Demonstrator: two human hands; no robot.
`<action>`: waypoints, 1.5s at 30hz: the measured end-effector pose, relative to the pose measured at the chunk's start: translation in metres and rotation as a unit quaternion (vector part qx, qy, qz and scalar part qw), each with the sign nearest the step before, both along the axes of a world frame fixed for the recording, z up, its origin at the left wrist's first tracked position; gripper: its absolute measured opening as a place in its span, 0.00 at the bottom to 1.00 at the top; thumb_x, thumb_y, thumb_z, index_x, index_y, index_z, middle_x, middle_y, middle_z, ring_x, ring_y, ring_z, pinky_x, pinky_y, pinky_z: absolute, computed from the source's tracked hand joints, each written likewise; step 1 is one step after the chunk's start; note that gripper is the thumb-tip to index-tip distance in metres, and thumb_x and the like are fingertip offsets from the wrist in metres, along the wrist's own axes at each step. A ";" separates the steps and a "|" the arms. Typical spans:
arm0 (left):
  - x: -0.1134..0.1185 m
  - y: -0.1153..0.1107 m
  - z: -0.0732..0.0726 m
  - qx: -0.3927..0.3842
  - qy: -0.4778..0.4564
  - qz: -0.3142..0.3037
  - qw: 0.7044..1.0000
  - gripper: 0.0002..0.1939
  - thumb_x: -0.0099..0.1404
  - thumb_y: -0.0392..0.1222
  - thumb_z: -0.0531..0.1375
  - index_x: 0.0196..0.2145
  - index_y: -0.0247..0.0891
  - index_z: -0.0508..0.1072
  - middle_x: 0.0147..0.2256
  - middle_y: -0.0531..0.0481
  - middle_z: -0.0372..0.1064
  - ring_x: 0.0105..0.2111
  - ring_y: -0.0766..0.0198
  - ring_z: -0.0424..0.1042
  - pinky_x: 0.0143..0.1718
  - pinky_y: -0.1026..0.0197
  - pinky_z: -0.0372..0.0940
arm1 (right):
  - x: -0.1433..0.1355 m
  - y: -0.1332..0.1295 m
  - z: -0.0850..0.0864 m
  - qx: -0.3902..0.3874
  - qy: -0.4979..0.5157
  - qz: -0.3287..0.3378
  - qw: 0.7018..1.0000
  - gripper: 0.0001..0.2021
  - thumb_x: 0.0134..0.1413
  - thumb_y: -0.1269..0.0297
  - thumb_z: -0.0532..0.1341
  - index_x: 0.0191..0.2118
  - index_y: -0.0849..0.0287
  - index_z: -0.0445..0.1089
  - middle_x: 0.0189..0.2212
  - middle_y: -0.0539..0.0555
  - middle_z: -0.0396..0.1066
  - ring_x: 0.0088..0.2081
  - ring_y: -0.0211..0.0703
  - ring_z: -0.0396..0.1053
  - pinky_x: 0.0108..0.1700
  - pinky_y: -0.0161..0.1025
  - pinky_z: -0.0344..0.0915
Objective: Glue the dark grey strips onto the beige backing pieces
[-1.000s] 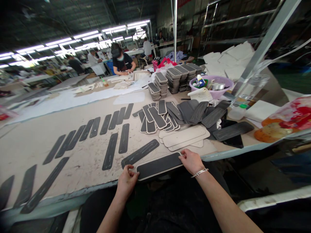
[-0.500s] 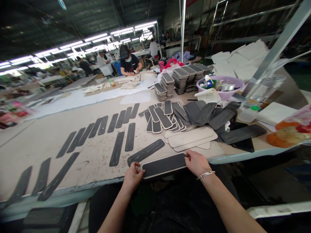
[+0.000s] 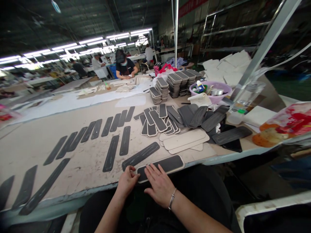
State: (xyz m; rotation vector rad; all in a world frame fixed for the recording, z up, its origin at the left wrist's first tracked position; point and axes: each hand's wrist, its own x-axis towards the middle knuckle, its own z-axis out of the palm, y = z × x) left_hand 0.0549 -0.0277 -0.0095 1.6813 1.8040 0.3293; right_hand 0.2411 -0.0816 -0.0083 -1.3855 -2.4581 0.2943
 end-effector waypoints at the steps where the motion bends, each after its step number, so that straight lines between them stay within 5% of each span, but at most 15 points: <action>1: 0.000 0.000 0.000 0.000 0.000 0.001 1.000 0.10 0.56 0.38 0.58 0.34 0.39 0.59 0.21 0.57 0.64 0.25 0.65 0.67 0.27 0.66 0.55 | -0.006 0.000 -0.004 -0.006 -0.006 0.008 1.000 0.37 0.52 0.53 0.55 0.63 0.63 0.41 0.62 0.59 0.41 0.62 0.51 0.37 0.60 0.54 0.41; 4: -0.001 0.000 0.000 0.000 0.004 0.000 1.000 0.11 0.56 0.39 0.58 0.35 0.39 0.59 0.21 0.56 0.65 0.25 0.64 0.67 0.27 0.65 0.55 | 0.009 0.003 -0.017 -0.009 -0.038 -0.008 0.999 0.37 0.50 0.58 0.57 0.63 0.63 0.42 0.62 0.60 0.41 0.62 0.51 0.36 0.60 0.55 0.39; 11: -0.001 0.000 0.000 0.001 -0.006 0.023 1.000 0.12 0.54 0.39 0.60 0.35 0.39 0.60 0.21 0.58 0.64 0.25 0.65 0.67 0.27 0.65 0.54 | 0.106 0.002 -0.029 0.038 -0.143 -0.133 0.980 0.37 0.47 0.67 0.53 0.63 0.62 0.40 0.63 0.57 0.39 0.62 0.48 0.36 0.59 0.53 0.44; 19: -0.004 -0.027 0.006 0.093 0.032 0.022 0.995 0.13 0.65 0.39 0.48 0.46 0.37 0.63 0.28 0.47 0.69 0.31 0.59 0.70 0.34 0.60 0.60 | 0.112 0.000 -0.046 0.065 -0.162 -0.140 0.975 0.37 0.45 0.66 0.51 0.63 0.63 0.40 0.63 0.56 0.38 0.62 0.50 0.36 0.58 0.54 0.45; 22: 0.012 -0.048 0.017 0.192 0.033 -0.082 0.978 0.17 0.66 0.41 0.46 0.51 0.37 0.62 0.42 0.41 0.69 0.44 0.58 0.67 0.47 0.58 0.59 | 0.112 0.001 -0.049 0.066 -0.172 -0.141 0.973 0.37 0.44 0.68 0.50 0.63 0.63 0.40 0.63 0.55 0.37 0.62 0.49 0.36 0.58 0.54 0.46; 26: 0.054 -0.059 0.023 0.259 0.055 -0.311 0.913 0.30 0.63 0.50 0.49 0.60 0.35 0.49 0.60 0.42 0.47 0.60 0.52 0.44 0.59 0.50 0.44 | 0.114 0.000 -0.051 0.075 -0.179 -0.142 0.971 0.37 0.44 0.67 0.49 0.63 0.63 0.40 0.63 0.55 0.38 0.62 0.50 0.36 0.57 0.55 0.47; 29: 0.066 -0.048 0.015 0.247 0.109 -0.340 0.901 0.37 0.63 0.55 0.49 0.61 0.30 0.44 0.62 0.40 0.39 0.62 0.52 0.36 0.60 0.49 0.39 | 0.116 0.000 -0.053 0.087 -0.180 -0.128 0.972 0.37 0.45 0.65 0.49 0.63 0.63 0.40 0.63 0.56 0.39 0.62 0.50 0.37 0.56 0.55 0.48; 35: 0.017 -0.042 -0.001 0.223 0.168 -0.341 0.898 0.35 0.64 0.52 0.48 0.62 0.31 0.42 0.63 0.41 0.37 0.62 0.54 0.34 0.61 0.53 0.36 | 0.123 0.004 -0.058 0.087 -0.179 -0.116 0.973 0.34 0.48 0.65 0.49 0.63 0.63 0.42 0.62 0.57 0.41 0.62 0.51 0.40 0.56 0.55 0.51; 40: -0.010 -0.045 -0.015 0.231 0.181 -0.335 0.896 0.30 0.66 0.46 0.46 0.62 0.31 0.43 0.62 0.42 0.37 0.62 0.55 0.35 0.60 0.54 0.36 | 0.133 0.011 -0.064 0.115 -0.158 -0.058 0.979 0.29 0.46 0.75 0.48 0.58 0.68 0.54 0.59 0.61 0.51 0.60 0.48 0.46 0.57 0.46 0.54; 45: -0.014 -0.040 -0.029 0.259 0.143 -0.337 0.894 0.27 0.66 0.38 0.45 0.61 0.32 0.45 0.61 0.42 0.42 0.62 0.56 0.40 0.60 0.53 0.40 | 0.146 0.009 -0.040 0.155 -0.154 0.013 0.976 0.29 0.43 0.78 0.49 0.55 0.62 0.60 0.59 0.59 0.51 0.59 0.52 0.50 0.55 0.50 0.58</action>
